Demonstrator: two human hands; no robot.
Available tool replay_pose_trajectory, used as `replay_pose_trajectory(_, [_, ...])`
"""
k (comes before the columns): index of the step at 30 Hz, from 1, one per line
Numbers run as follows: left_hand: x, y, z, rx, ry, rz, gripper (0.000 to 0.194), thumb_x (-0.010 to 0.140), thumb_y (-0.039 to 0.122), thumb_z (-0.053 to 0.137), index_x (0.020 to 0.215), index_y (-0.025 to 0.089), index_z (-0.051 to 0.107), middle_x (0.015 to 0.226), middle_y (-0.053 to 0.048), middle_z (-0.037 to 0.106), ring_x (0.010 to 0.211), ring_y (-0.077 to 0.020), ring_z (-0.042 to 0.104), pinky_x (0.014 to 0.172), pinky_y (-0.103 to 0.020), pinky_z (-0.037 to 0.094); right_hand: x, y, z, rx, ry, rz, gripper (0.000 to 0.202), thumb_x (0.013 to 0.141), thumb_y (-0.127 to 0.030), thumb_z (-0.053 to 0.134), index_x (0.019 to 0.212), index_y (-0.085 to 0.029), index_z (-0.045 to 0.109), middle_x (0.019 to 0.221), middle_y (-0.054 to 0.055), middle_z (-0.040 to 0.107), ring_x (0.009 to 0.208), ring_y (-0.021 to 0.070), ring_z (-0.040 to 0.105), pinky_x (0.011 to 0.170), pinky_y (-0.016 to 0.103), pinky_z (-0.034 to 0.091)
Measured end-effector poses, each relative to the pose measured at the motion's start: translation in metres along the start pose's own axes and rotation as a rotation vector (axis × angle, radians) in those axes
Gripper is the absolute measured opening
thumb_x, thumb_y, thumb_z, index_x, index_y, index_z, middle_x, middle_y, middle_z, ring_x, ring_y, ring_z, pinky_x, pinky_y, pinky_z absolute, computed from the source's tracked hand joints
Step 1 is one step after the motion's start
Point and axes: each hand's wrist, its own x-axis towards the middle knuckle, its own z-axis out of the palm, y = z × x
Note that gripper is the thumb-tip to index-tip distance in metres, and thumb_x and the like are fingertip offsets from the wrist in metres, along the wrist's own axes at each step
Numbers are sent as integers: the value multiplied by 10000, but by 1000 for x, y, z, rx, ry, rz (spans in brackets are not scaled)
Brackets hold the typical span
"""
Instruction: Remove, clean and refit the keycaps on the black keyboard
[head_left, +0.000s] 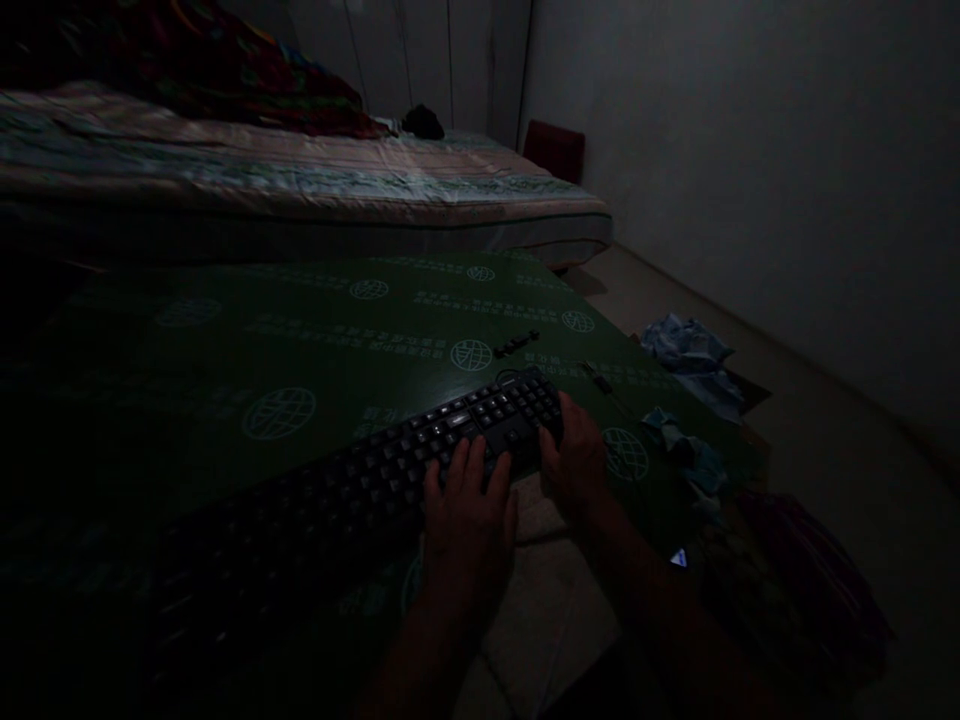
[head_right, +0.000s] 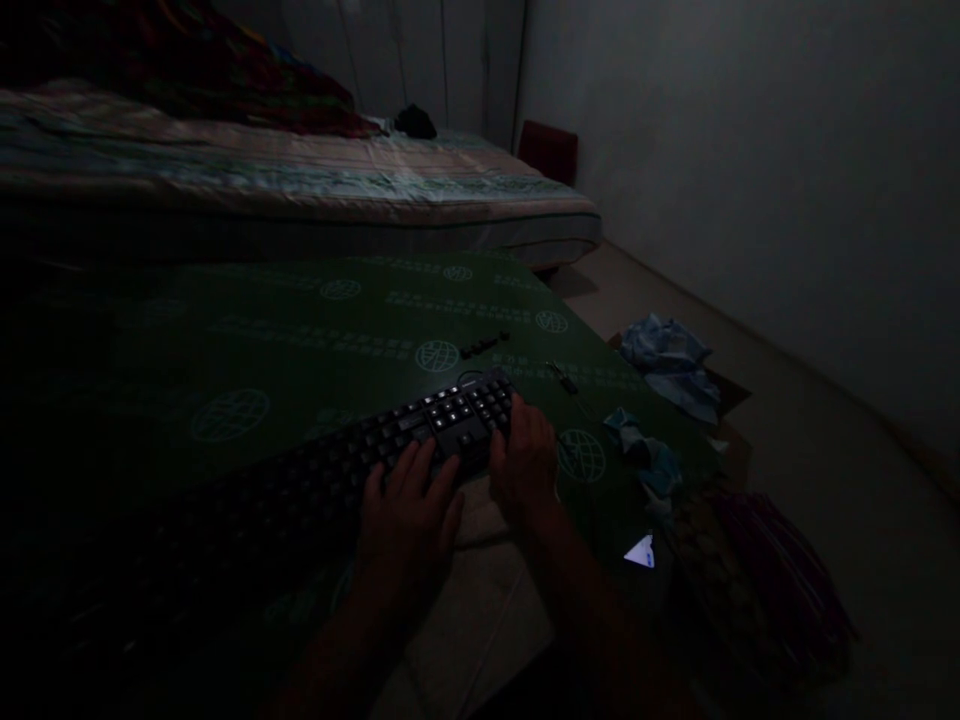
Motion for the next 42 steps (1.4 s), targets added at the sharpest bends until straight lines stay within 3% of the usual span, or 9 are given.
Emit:
replay_pose_trajectory(30, [-2,1,-5,-17,1,-19,348,871,268,486,1185,199,621,1347,-169,536,1277,-344,443,1036,-603,276,-5,-4,-6,-136,-34,-43,461,897,-277,419,1316,-87,421,1157,173,595,1065,275,530,924,434,392])
replay_pose_trajectory(42, [-3,-1,-2,-26,21,-12,343,860,261,505,1178,202,619,1338,-174,540,1272,-345,442,1033,-609,276,-1,-3,-7,-84,-26,-36,413,872,-259,453,1246,-89,496,1119,176,611,1036,279,543,879,428,424])
